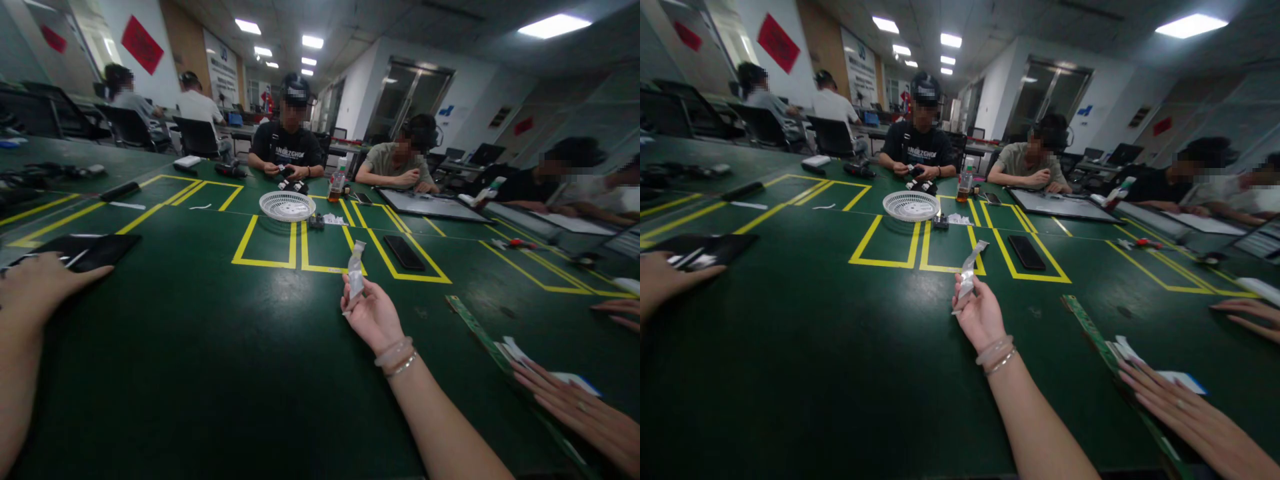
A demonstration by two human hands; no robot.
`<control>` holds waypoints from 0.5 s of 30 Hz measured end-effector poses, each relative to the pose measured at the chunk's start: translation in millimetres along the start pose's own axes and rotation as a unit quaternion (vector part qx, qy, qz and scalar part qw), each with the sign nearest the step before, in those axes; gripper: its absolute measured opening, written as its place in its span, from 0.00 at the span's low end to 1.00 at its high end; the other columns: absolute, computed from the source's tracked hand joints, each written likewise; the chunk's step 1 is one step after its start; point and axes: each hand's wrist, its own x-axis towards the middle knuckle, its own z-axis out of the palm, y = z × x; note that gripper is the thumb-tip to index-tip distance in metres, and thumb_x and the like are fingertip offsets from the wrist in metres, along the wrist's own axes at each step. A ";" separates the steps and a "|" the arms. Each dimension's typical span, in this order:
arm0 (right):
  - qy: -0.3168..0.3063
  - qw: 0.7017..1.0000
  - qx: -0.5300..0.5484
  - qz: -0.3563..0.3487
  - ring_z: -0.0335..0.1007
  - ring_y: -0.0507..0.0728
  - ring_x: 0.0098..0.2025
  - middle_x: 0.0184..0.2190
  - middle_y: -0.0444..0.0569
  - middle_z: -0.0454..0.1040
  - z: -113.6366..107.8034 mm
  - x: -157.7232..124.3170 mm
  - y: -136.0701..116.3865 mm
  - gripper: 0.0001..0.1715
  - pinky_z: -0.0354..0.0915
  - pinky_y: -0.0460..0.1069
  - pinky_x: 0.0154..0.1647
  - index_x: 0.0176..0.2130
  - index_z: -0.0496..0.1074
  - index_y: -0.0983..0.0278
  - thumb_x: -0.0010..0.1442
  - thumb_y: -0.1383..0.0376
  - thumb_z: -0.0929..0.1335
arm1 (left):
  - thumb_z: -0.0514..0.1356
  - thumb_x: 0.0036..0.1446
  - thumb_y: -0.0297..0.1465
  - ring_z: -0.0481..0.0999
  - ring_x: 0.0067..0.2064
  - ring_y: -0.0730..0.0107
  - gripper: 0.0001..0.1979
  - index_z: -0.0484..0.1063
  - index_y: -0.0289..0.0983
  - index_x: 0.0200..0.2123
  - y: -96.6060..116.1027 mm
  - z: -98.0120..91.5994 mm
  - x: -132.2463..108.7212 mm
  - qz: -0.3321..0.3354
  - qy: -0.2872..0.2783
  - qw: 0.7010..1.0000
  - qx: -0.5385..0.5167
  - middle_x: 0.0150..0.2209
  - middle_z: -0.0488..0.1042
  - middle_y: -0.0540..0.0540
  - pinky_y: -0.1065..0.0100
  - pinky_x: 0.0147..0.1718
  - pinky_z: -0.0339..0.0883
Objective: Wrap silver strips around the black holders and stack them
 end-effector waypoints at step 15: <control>-0.020 0.990 -0.085 -0.115 0.77 0.50 0.42 0.48 0.43 0.79 10.5 -4.8 4.6 0.20 0.74 0.45 0.39 0.51 0.71 0.54 0.60 0.68 0.70 | 0.69 0.49 0.47 0.61 0.61 0.44 0.42 0.63 0.36 0.63 228.7 46.4 -67.0 0.361 -0.034 0.932 -0.031 0.60 0.63 0.38 0.44 0.66 0.40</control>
